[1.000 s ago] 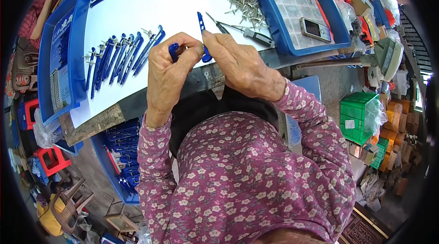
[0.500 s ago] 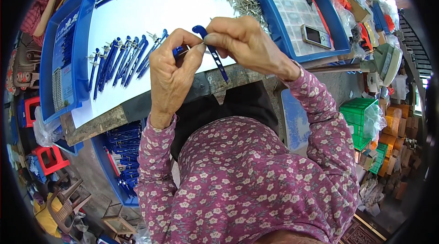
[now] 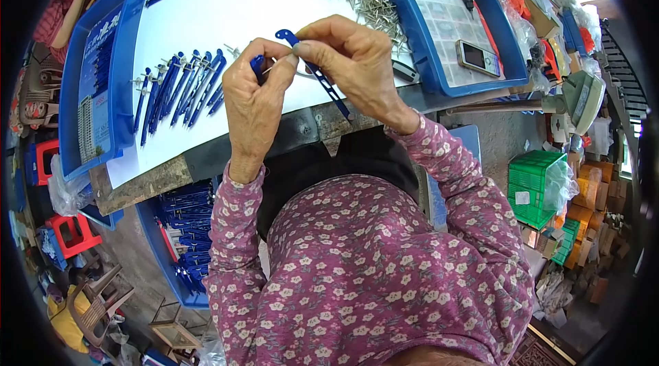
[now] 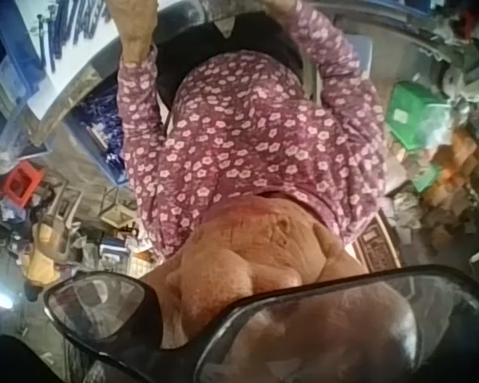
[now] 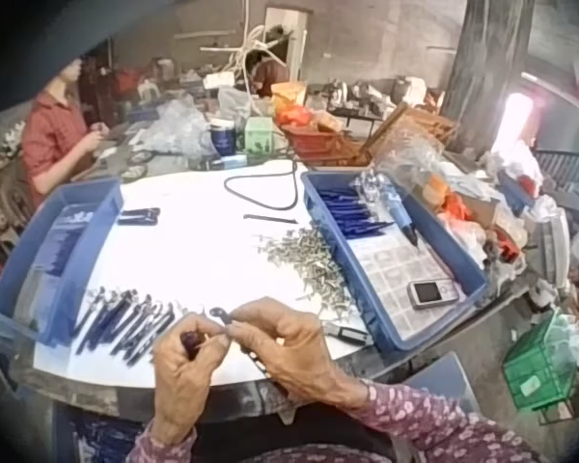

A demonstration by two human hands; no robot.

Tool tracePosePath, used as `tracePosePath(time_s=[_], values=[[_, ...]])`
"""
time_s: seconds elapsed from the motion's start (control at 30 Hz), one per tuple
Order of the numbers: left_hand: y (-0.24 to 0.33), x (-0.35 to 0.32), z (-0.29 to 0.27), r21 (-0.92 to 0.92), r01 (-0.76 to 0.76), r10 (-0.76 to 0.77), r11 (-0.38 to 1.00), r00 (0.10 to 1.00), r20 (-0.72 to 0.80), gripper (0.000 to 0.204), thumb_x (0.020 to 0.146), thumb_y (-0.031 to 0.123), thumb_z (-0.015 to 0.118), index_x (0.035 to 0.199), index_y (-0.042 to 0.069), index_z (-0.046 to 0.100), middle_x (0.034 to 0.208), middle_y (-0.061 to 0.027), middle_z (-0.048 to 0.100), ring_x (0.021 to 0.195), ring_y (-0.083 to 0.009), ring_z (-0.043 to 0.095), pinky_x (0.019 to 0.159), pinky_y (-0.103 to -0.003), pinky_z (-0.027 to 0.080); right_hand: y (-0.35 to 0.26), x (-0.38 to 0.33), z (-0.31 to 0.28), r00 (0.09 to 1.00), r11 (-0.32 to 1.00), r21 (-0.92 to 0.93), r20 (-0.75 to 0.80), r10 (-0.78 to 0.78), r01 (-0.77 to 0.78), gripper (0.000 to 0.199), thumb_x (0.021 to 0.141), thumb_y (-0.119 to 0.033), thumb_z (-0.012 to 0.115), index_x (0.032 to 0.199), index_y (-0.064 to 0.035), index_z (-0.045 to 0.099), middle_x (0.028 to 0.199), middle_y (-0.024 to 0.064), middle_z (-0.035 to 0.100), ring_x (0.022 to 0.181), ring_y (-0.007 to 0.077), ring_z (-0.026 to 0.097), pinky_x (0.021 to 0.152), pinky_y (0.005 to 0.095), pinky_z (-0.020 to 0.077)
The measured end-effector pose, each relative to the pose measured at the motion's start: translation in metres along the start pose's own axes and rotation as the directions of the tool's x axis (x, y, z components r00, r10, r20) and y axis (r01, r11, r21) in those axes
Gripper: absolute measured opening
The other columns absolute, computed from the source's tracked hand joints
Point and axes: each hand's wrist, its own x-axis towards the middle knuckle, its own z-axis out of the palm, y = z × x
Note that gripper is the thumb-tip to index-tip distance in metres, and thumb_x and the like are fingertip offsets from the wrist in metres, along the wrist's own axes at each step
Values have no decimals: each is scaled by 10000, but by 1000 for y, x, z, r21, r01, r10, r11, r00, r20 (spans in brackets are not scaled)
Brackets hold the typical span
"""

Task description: The recorder is assembling small blue plastic hardware components by inserting metal pins and springs at a manual workstation.

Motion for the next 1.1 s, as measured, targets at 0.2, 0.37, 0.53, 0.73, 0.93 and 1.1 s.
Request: tracePosePath(time_s=[0.2,0.37,0.53,0.73,0.93,1.1], values=[[-1,2,-3,-31,21,-21,999,1000,-13,84,830,86,589,783,17,579,592,36,473,517,-19,367,453,-186,265,-1,-9,-7,983,981,-175,178,-53,85,278,883,-24,493,1149,-30,576,701,33,600,600,64,545,501,198,424],[2,1,-9,-112,59,-61,992,998,-20,104,836,106,587,777,21,587,580,38,474,509,-21,383,449,-182,274,-14,-4,-21,903,992,-77,411,123,-100,452,840,31,480,1280,-69,474,792,57,615,694,112,592,611,241,491],[4,0,-11,-173,115,-112,978,993,28,122,834,115,579,767,13,586,578,40,475,509,-19,384,448,-181,278,-6,-6,-23,901,998,65,432,-41,14,536,798,45,501,1315,-75,431,885,80,642,777,171,630,721,301,521],[5,-1,-8,44,15,-17,999,999,43,124,830,100,562,756,1,573,586,32,486,508,-23,388,440,-197,274,-1,-2,-31,872,918,-248,460,-169,309,471,810,8,535,1274,-55,477,927,107,645,824,201,632,727,307,509],[8,-1,-6,234,-91,59,968,988,140,96,810,66,555,738,3,553,537,3,491,466,-40,391,420,-213,274,-3,0,-29,921,980,-157,387,-50,119,232,899,-208,514,910,-11,635,623,63,588,535,161,559,532,288,448],[17,2,-3,182,-66,25,981,976,218,90,834,69,558,769,8,549,636,29,472,563,-35,385,502,-196,298,-9,9,-30,905,974,-19,367,216,-225,397,906,-381,503,725,-47,616,514,-12,475,436,46,422,395,193,313]])
